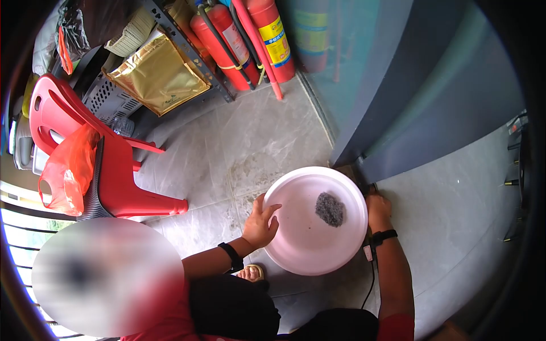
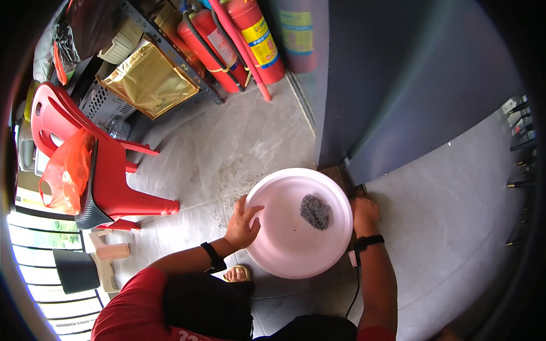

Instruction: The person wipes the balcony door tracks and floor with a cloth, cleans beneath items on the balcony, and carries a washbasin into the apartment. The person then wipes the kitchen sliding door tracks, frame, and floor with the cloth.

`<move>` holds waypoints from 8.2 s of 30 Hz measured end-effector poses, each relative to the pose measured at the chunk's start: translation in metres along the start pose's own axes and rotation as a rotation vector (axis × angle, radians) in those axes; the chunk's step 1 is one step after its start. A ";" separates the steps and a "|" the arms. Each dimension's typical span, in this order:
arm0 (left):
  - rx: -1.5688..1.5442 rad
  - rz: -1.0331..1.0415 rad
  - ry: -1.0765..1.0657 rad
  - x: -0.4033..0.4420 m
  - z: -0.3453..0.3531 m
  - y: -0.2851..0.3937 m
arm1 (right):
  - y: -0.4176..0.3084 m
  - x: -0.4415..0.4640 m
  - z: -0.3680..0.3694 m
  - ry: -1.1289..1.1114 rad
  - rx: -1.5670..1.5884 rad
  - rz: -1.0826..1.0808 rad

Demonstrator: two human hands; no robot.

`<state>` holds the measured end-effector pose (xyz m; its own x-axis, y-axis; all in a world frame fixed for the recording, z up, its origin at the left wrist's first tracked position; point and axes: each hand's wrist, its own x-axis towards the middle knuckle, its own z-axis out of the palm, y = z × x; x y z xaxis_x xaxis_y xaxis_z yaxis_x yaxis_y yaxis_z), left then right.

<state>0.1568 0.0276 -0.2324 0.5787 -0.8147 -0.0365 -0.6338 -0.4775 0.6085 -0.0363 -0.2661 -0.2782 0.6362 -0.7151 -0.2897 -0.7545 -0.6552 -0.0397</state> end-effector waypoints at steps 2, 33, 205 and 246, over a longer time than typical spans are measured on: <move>-0.001 0.002 0.023 -0.005 0.004 -0.004 | 0.005 0.004 0.001 -0.026 -0.043 -0.043; 0.146 0.094 0.088 -0.009 -0.008 -0.061 | 0.092 -0.207 0.037 -0.291 -0.009 0.144; 0.300 0.267 -0.105 0.011 0.026 -0.039 | 0.111 -0.334 0.117 0.280 0.822 0.754; 0.151 0.177 -0.091 -0.009 0.020 -0.019 | 0.102 -0.170 -0.006 0.022 0.572 0.323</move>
<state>0.1531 0.0372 -0.2596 0.4078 -0.9129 -0.0153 -0.7946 -0.3631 0.4866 -0.2205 -0.2126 -0.2277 0.3617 -0.8627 -0.3533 -0.8712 -0.1779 -0.4576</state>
